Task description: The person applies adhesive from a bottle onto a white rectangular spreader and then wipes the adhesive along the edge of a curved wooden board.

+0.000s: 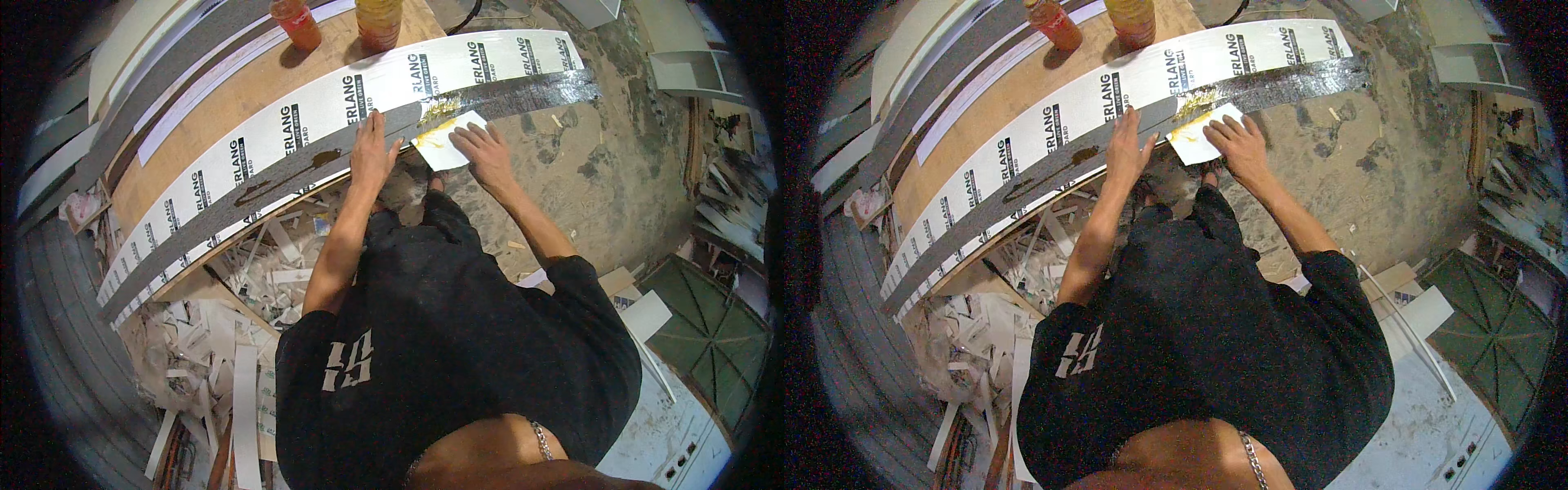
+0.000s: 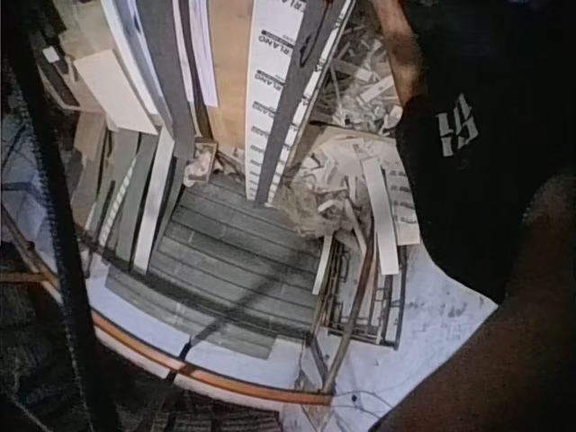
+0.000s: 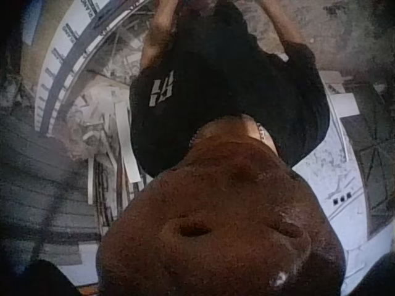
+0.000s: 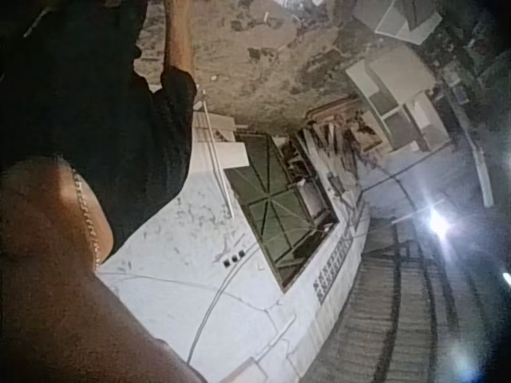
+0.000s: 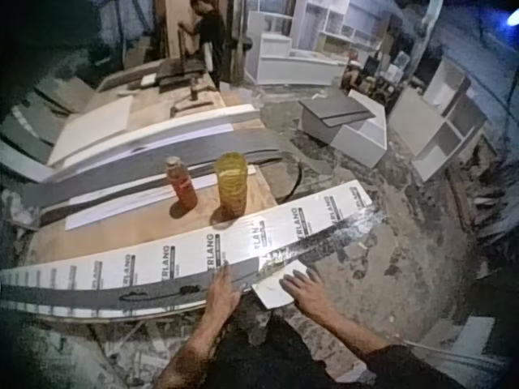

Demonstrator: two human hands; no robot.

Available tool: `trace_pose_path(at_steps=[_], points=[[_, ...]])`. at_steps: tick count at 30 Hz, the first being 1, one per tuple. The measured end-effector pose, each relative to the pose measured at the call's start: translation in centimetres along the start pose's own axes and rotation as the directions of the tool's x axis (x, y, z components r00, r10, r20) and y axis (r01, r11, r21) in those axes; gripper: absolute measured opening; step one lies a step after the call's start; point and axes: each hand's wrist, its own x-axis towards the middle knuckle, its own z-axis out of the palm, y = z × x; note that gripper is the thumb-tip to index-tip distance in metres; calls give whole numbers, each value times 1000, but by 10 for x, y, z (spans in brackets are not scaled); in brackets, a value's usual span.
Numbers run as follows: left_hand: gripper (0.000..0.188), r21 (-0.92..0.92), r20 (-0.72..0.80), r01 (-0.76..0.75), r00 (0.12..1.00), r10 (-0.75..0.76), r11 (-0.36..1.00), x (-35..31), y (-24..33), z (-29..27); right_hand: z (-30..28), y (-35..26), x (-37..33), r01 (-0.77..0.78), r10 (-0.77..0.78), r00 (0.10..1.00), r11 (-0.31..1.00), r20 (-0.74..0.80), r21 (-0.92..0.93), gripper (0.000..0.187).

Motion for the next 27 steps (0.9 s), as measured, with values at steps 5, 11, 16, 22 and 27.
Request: trace_pose_path(at_steps=[5,11,16,22,27], points=[[75,-6,-36,-24,999,24,1000,0,-1,4,-6,33,22,-239,247,961,968,-123,73,44],[75,-20,-25,-18,1000,18,1000,3,-1,4,1,43,44,-269,265,954,963,-139,-12,36],[75,-40,-40,-5,999,3,999,2,-1,2,-8,14,58,-225,225,974,974,-13,18,34],[76,4,60,134,989,-134,991,2,3,3,-5,12,49,-128,128,992,992,18,5,38],[75,15,37,98,994,-99,995,0,4,1,-5,11,43,-163,161,981,987,109,5,44]])
